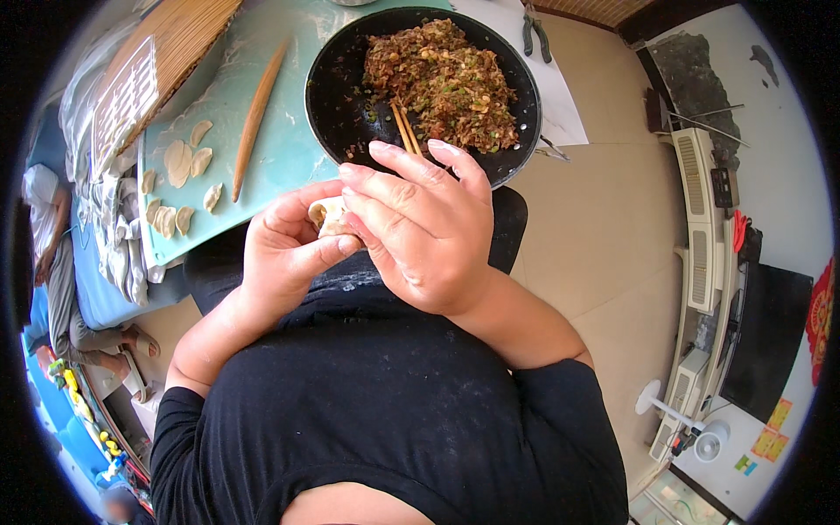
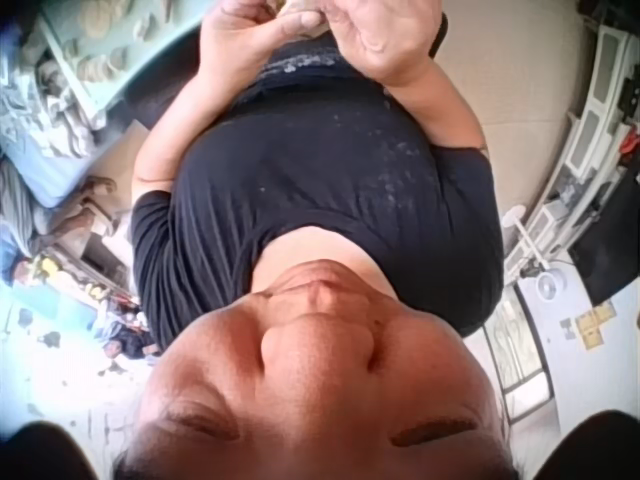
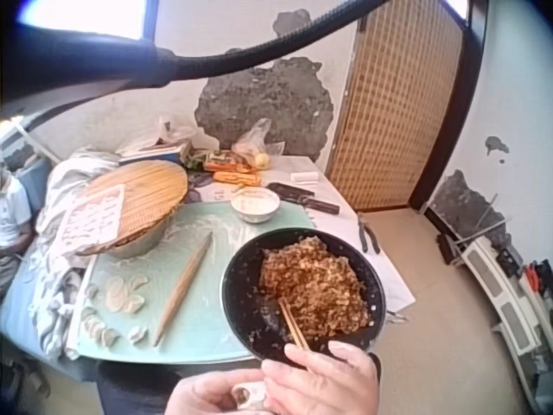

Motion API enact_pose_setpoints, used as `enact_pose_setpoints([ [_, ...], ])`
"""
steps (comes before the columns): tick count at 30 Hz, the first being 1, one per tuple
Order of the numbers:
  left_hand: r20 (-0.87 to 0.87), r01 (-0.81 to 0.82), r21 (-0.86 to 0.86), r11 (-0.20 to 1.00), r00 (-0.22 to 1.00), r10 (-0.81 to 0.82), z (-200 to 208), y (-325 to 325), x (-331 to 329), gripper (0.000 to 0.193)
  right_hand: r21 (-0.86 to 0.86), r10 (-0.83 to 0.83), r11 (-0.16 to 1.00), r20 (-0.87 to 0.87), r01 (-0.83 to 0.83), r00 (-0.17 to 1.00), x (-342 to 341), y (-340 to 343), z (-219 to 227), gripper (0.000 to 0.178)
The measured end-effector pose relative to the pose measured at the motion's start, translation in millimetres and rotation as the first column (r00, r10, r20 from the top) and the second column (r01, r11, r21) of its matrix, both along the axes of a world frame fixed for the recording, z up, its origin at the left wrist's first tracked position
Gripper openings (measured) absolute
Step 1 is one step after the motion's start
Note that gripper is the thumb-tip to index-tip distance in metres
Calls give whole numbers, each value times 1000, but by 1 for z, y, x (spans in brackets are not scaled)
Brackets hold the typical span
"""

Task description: The person makes dumplings by placing a portion of meat and vegetable filling onto a round dough wrapper using chopsticks. They then fold and pleat the wrapper edges to seal the dumpling, placing the finished product on a nearby tray. The process is repeated continuously throughout the video.

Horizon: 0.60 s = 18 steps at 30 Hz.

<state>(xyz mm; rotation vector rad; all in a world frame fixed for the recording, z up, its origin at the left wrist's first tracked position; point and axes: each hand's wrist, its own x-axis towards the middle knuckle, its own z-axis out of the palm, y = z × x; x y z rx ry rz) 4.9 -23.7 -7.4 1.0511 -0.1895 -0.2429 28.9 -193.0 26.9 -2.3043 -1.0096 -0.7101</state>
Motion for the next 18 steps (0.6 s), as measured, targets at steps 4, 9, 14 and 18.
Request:
enact_pose_setpoints([
  [4,-23,-5,-16,1000,1000,5,-2,-1,1,42,2,-8,1000,-14,8,1000,3,0,-2,18],
  [9,5,-9,16,1000,1000,9,1,-1,2,43,197,159,970,-62,-144,985,16,-2,-8,25],
  [14,-18,16,99,995,1000,-14,0,0,1,43,72,101,992,34,-103,994,9,-5,-5,21],
  [18,-55,35,86,996,998,-31,1,-2,2,44,96,88,991,58,-93,994,11,-5,-11,19],
])
